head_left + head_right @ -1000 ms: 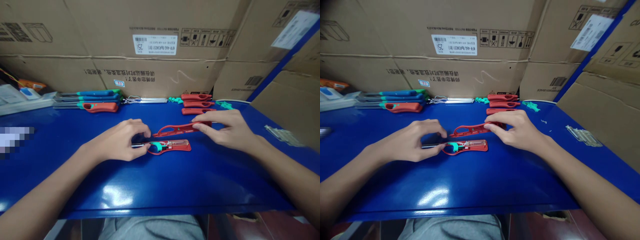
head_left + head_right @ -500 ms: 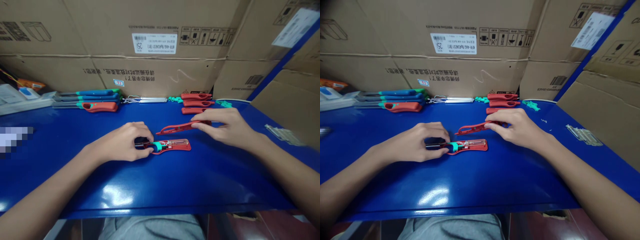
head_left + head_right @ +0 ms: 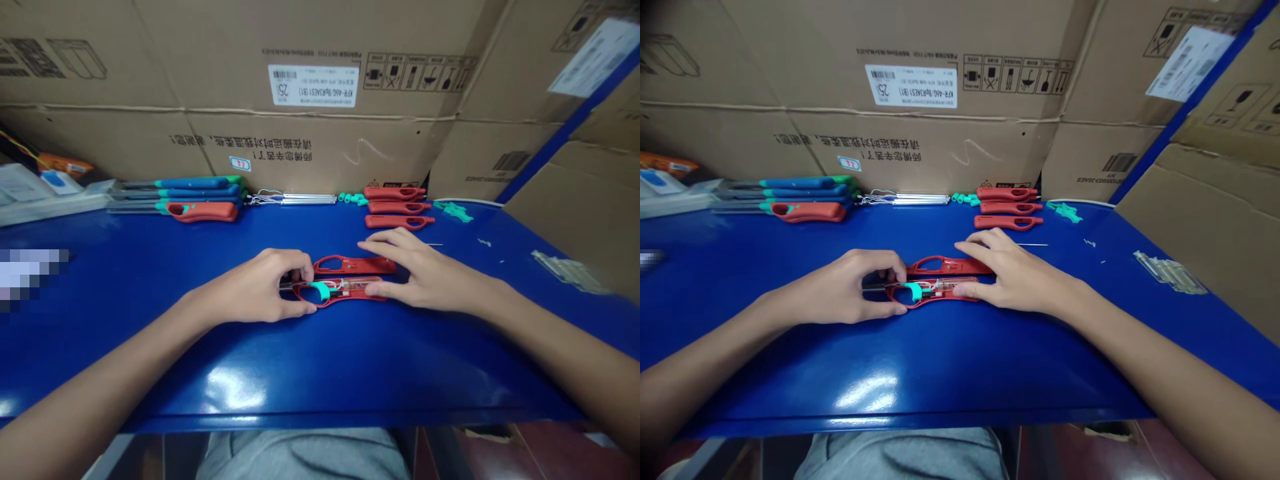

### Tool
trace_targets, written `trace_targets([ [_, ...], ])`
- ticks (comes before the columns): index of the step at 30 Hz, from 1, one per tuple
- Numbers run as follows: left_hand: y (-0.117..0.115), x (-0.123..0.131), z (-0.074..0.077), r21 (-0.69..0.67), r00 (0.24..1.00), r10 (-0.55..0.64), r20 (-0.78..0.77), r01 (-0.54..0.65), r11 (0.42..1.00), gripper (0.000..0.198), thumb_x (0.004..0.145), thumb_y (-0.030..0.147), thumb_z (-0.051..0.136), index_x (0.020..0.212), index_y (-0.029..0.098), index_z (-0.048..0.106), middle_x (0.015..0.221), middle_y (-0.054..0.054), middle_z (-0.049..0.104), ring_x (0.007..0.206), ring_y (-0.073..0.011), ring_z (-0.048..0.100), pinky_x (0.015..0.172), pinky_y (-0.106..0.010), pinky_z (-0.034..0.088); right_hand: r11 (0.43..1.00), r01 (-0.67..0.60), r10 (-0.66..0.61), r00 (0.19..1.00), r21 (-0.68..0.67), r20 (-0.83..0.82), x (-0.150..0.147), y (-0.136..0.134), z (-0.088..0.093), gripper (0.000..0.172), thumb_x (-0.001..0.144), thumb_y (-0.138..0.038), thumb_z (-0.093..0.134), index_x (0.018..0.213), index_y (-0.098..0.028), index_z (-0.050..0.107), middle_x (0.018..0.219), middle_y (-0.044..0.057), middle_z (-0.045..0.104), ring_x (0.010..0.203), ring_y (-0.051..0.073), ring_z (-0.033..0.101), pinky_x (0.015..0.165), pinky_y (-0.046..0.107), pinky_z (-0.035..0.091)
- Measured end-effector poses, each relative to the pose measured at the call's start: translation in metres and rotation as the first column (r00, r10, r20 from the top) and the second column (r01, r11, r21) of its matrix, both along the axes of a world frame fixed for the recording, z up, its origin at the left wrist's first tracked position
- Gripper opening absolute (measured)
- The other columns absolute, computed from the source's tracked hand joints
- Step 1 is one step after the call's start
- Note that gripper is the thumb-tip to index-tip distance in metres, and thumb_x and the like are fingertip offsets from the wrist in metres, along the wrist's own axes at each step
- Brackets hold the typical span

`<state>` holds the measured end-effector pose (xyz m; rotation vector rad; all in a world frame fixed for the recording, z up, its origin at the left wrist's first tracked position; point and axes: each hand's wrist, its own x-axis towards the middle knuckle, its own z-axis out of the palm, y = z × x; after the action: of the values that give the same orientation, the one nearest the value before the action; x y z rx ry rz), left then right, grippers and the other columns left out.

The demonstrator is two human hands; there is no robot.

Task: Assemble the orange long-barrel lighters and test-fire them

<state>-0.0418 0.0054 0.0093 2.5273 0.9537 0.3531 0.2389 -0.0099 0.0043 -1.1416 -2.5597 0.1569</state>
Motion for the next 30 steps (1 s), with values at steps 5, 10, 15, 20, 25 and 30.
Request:
trace_targets([
  [5,-0.009,0.007,-0.005,0.094,0.994,-0.06,0.088,0.052,0.994,0.021,0.08,0.029,0.071,0.091,0.017,0.06,0.094,-0.003,0.062,0.082,-0.0157,0.059,0.075,-0.029,0.047,0.996,-0.057,0.069,0.974,0.064,-0.217,-0.025,-0.013,-0.007,0.023,0.089,-0.023,0.06,0.108,-0.015,0.069,0.105,0.011,0.068,0.097,0.021,0.06,0.089,0.037,0.049],
  [10,-0.019,0.014,-0.009,0.168,0.978,-0.126,0.165,0.098,0.981,0.013,0.083,0.022,0.068,0.091,0.015,0.062,0.098,-0.005,0.062,0.085,-0.0159,0.061,0.076,-0.028,0.05,0.993,-0.063,0.035,0.964,-0.1,-0.263,-0.039,-0.019,-0.004,0.016,0.084,-0.01,0.057,0.081,-0.014,0.072,0.071,0.003,0.069,0.062,0.012,0.057,0.063,0.026,0.044],
  [15,-0.017,0.014,-0.011,0.139,0.978,-0.122,0.17,0.098,0.985,0.014,0.083,0.024,0.069,0.091,0.015,0.064,0.097,-0.005,0.062,0.085,-0.0159,0.061,0.077,-0.028,0.051,0.986,-0.112,0.071,0.953,-0.124,-0.296,-0.038,-0.018,-0.004,0.015,0.084,-0.01,0.057,0.081,-0.012,0.072,0.072,0.002,0.068,0.06,0.009,0.053,0.058,0.022,0.04],
  [20,-0.015,0.014,-0.006,0.068,0.985,-0.119,0.126,0.111,0.991,0.02,0.081,0.031,0.071,0.094,0.017,0.066,0.096,-0.004,0.065,0.086,-0.0159,0.062,0.078,-0.028,0.049,0.981,-0.136,0.089,0.95,-0.14,-0.298,-0.036,-0.017,-0.009,0.017,0.086,-0.011,0.056,0.079,-0.011,0.072,0.068,0.002,0.065,0.057,0.008,0.05,0.056,0.021,0.038],
  [25,-0.013,0.01,0.003,-0.015,0.985,-0.095,0.145,0.098,0.995,0.018,0.08,0.021,0.063,0.097,0.016,0.067,0.087,-0.002,0.069,0.075,-0.0132,0.062,0.07,-0.024,0.048,0.975,-0.104,0.045,0.957,-0.195,-0.288,-0.036,-0.018,-0.009,0.015,0.083,-0.01,0.058,0.079,-0.012,0.073,0.066,0.0,0.061,0.055,0.007,0.048,0.052,0.02,0.036],
  [30,-0.008,0.01,0.002,-0.211,0.995,-0.021,0.102,0.043,0.977,0.022,0.087,0.026,0.054,0.094,0.016,0.073,0.079,-0.003,0.071,0.069,-0.0135,0.062,0.063,-0.022,0.047,0.974,-0.107,0.049,0.959,-0.198,-0.279,-0.037,-0.02,-0.007,0.016,0.083,-0.009,0.058,0.081,-0.012,0.074,0.066,0.0,0.061,0.054,0.007,0.048,0.052,0.02,0.036],
])
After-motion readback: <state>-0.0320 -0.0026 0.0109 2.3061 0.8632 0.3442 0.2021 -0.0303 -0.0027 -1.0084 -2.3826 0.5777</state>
